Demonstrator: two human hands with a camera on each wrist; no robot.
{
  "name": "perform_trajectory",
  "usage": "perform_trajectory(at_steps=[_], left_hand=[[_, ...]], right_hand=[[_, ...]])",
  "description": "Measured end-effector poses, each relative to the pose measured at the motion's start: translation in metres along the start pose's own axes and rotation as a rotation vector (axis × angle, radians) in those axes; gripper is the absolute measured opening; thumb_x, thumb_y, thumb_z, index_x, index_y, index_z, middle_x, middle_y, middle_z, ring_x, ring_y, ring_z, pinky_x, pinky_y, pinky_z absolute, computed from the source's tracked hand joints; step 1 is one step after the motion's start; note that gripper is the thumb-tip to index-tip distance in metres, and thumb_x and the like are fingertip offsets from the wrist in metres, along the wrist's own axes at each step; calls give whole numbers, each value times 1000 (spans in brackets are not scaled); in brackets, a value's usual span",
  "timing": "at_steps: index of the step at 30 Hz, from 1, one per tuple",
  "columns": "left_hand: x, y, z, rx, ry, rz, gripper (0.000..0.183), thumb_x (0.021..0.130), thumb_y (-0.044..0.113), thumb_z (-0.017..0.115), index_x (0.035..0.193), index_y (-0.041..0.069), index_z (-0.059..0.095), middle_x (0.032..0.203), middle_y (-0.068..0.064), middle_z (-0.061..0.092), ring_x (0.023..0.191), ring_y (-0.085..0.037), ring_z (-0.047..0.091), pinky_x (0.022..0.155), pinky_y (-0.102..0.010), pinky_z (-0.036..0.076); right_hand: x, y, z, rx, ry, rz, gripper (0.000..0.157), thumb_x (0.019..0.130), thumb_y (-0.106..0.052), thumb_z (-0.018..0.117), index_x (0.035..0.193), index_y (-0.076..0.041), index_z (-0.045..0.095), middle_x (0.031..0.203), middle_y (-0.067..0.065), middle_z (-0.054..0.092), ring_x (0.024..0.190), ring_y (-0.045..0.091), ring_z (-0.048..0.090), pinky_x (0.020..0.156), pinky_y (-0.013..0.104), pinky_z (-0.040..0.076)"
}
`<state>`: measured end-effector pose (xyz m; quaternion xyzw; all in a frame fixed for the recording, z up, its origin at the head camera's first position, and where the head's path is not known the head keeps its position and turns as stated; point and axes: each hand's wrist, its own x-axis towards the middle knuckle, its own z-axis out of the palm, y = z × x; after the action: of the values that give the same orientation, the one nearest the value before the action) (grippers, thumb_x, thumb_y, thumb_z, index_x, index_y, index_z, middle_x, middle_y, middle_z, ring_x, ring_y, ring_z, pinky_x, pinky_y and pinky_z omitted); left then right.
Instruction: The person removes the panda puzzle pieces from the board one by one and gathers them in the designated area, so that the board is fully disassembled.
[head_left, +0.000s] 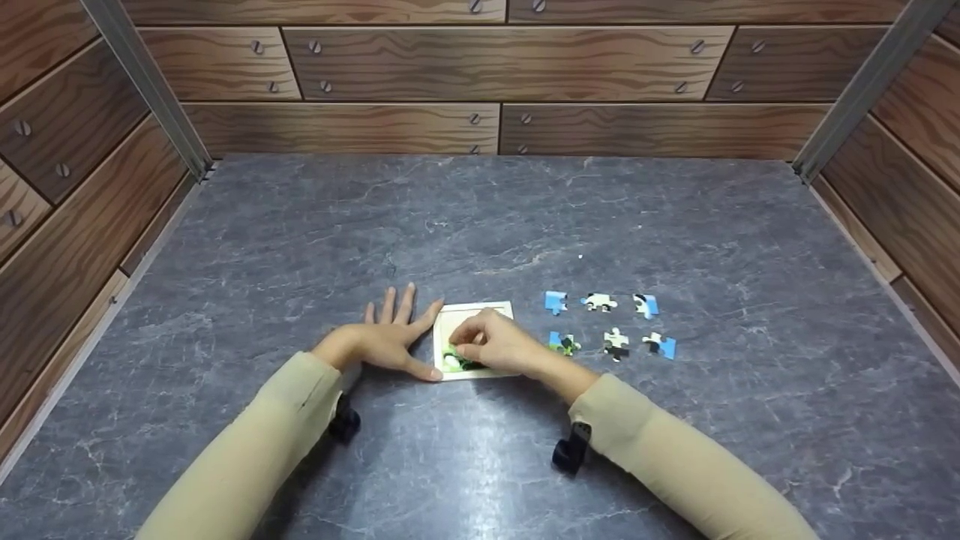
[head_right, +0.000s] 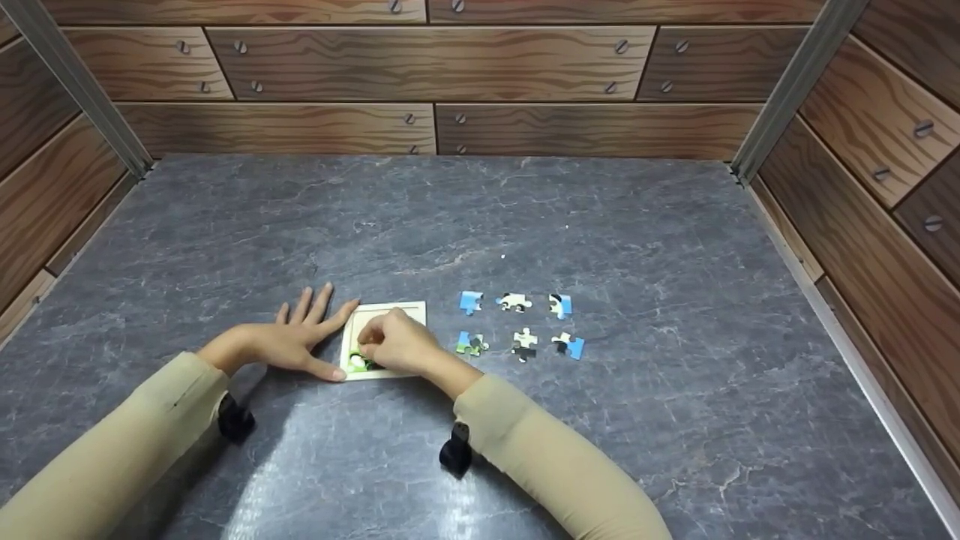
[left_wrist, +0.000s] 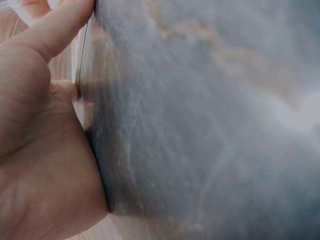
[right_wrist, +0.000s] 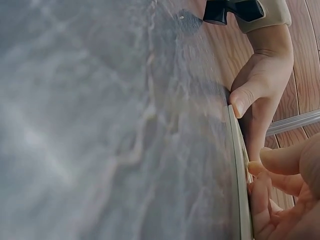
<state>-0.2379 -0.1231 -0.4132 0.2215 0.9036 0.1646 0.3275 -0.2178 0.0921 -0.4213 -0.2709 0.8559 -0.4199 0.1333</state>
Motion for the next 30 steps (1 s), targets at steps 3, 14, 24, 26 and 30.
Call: perform_trajectory(at_steps=[3,14,24,26,30], left_hand=[[0,0,0,5,8,10,113,69,74,58,147,33,-14,144,-14,-37,127,-34,-37,98,-60,-21],[1,0,1,23,10,1,112,71,71,59,147,32,-14,143,-15,-38,126,-35,-38,98,-60,-20],[1,2,0,25,11,-18,110,72,70,59,147,34,-14,143,-12,-38,126,-34,-38,99,-58,-20],[1,2,0,25,12,-14,110,72,70,59,147,34,-13,143,-13,-38,126,-34,-38,99,-59,-20],[0,1,1,28,17,-9,110,72,70,59,147,33,-13,143,-14,-37,126,-35,-37,99,-59,-20]], right_hand=[[-1,0,0,1,-3,-13,15,81,-4,63,94,0,70,84,1,59,78,14,48,67,28,43],[1,1,0,117,-36,70,17,80,-1,62,97,1,64,88,4,60,77,13,52,71,27,44],[-1,0,0,280,-24,105,15,84,2,62,98,4,61,81,1,57,74,11,52,67,23,42],[-1,1,1,283,-18,112,16,83,3,62,99,5,61,81,1,58,73,11,52,67,23,42],[0,1,2,279,-15,136,18,84,2,63,101,4,64,81,1,59,73,11,53,67,22,43]])
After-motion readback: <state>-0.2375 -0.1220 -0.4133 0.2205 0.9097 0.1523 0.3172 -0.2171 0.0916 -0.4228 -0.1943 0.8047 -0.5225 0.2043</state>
